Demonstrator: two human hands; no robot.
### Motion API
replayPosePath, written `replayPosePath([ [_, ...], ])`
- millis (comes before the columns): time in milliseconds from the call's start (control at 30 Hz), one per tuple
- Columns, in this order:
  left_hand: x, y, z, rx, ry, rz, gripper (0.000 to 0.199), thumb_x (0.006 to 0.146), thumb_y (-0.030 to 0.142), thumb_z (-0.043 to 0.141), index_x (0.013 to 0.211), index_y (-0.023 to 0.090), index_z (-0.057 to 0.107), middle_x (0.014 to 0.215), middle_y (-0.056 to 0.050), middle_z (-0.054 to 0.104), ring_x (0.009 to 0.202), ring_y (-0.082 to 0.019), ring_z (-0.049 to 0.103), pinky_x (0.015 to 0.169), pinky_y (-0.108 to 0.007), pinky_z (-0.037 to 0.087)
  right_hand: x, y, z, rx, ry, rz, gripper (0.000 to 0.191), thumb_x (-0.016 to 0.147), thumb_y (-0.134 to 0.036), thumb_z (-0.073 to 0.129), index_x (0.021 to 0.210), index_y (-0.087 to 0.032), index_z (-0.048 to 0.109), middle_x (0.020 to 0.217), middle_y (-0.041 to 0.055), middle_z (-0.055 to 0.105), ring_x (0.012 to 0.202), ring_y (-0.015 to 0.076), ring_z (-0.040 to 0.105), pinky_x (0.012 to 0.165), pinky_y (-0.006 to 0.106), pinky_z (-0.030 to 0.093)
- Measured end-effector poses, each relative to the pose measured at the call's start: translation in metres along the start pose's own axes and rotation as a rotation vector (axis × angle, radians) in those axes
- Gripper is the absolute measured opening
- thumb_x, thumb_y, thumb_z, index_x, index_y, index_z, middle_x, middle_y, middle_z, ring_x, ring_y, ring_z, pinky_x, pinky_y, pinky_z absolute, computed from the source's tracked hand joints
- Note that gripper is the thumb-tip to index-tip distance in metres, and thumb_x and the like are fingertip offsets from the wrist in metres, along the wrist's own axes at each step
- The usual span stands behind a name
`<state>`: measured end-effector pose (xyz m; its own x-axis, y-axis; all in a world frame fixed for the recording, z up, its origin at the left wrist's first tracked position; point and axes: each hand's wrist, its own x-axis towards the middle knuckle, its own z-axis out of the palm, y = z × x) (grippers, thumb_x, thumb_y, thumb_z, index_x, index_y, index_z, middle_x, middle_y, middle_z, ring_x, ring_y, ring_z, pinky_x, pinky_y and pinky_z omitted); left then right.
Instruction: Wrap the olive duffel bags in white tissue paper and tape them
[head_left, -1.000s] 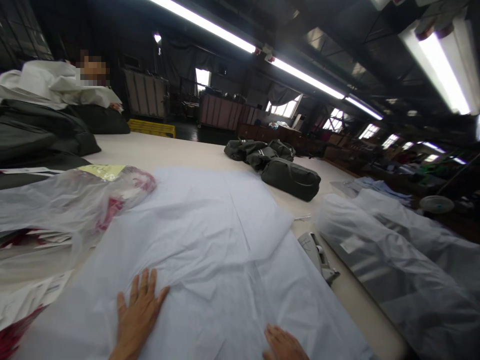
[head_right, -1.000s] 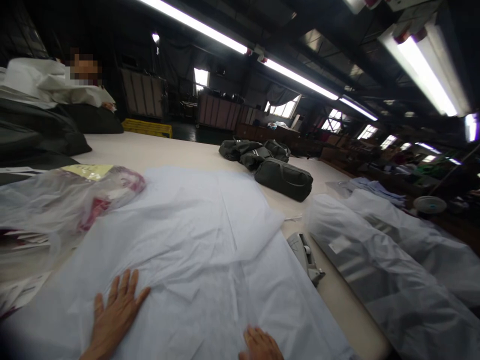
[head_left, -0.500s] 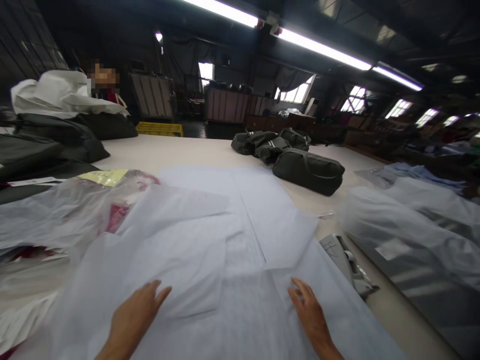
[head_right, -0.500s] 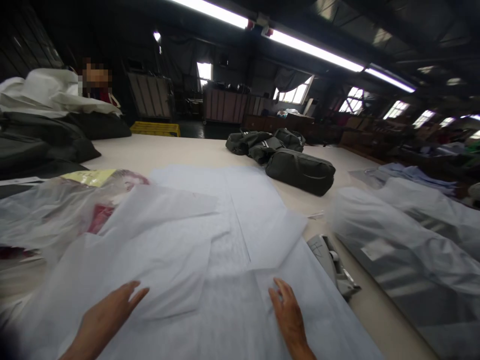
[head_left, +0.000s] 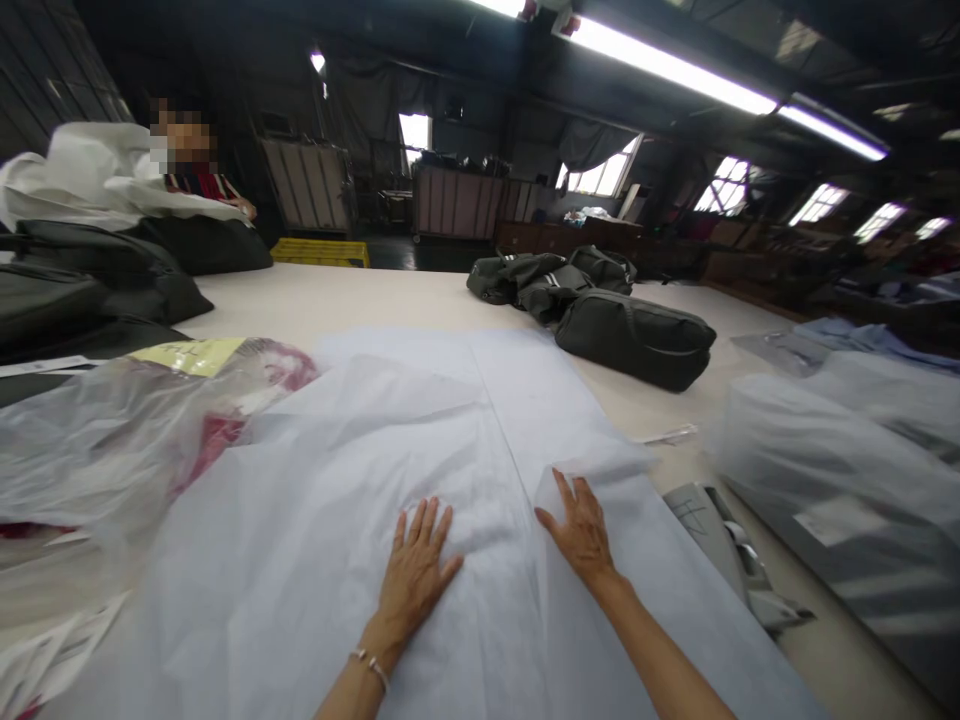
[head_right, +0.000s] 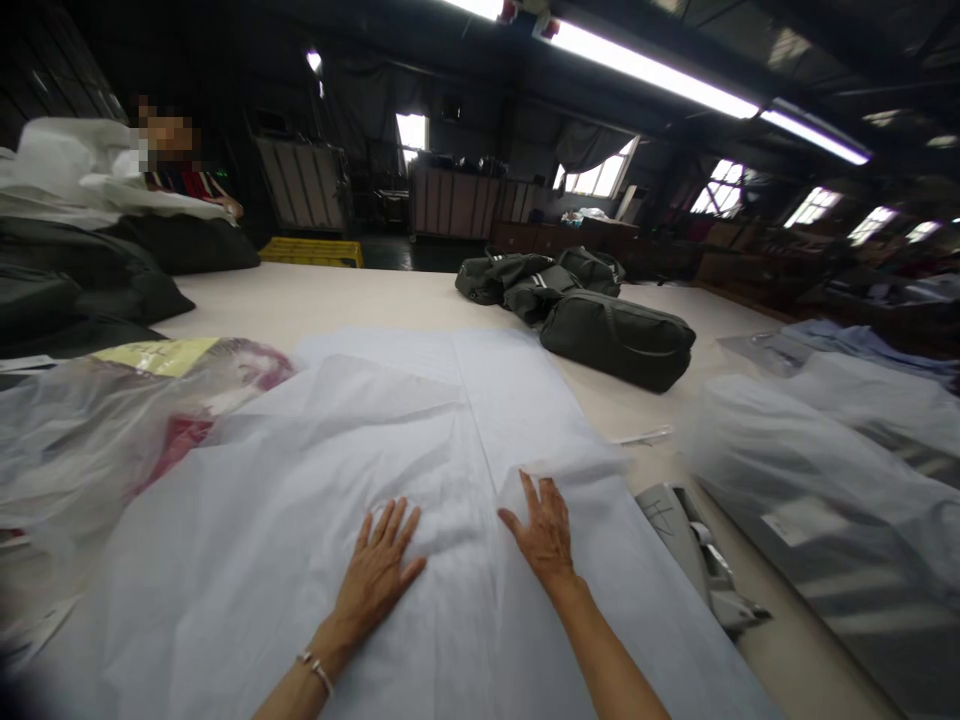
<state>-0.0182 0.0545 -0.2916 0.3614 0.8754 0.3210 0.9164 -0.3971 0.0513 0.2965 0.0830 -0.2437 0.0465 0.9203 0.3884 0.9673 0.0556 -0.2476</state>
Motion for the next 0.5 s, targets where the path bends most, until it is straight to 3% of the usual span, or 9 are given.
replayPosePath([
  [133,0.0,-0.002,0.001,0.03,0.05,0.011,0.063,0.092,0.044,0.047,0.15,0.024,0.031,0.155,-0.01,0.035,0.142,-0.028,0.033,0.113,-0.053,0.028,0.034,-0.053,0.026,0.025,-0.258,-0.157,0.063,0.087,-0.052,0.056,0.143,-0.027,0.043,0.156,0.0115,0.033,0.146,0.0347,0.02,0.116,0.058,0.019],
  [233,-0.001,-0.002,0.0,0.064,0.076,0.004,0.055,0.094,0.035,0.043,0.147,0.022,0.036,0.152,-0.009,0.04,0.139,-0.025,0.039,0.111,-0.049,0.034,0.04,-0.09,0.045,0.143,-0.448,-0.245,0.051,0.09,-0.051,0.053,0.137,-0.029,0.051,0.154,0.0063,0.037,0.146,0.0311,0.023,0.116,0.058,0.016],
  [367,-0.016,0.002,-0.007,0.111,0.121,-0.004,0.055,0.093,0.023,0.04,0.147,0.019,0.035,0.149,-0.006,0.045,0.137,-0.02,0.042,0.11,-0.042,0.037,0.043,-0.112,0.047,0.216,-0.472,-0.29,0.033,0.095,-0.044,0.046,0.122,-0.032,0.063,0.141,0.0019,0.055,0.137,0.0237,0.041,0.114,0.05,0.027],
  [500,-0.064,0.006,-0.01,0.127,0.145,-0.086,0.062,0.091,0.023,0.041,0.151,0.018,0.027,0.149,-0.006,0.045,0.136,-0.02,0.042,0.108,-0.042,0.039,0.06,-0.103,0.041,0.145,-0.403,-0.261,0.03,0.097,-0.035,0.043,0.116,-0.03,0.066,0.106,0.0014,0.075,0.097,0.0165,0.067,0.089,0.029,0.047],
])
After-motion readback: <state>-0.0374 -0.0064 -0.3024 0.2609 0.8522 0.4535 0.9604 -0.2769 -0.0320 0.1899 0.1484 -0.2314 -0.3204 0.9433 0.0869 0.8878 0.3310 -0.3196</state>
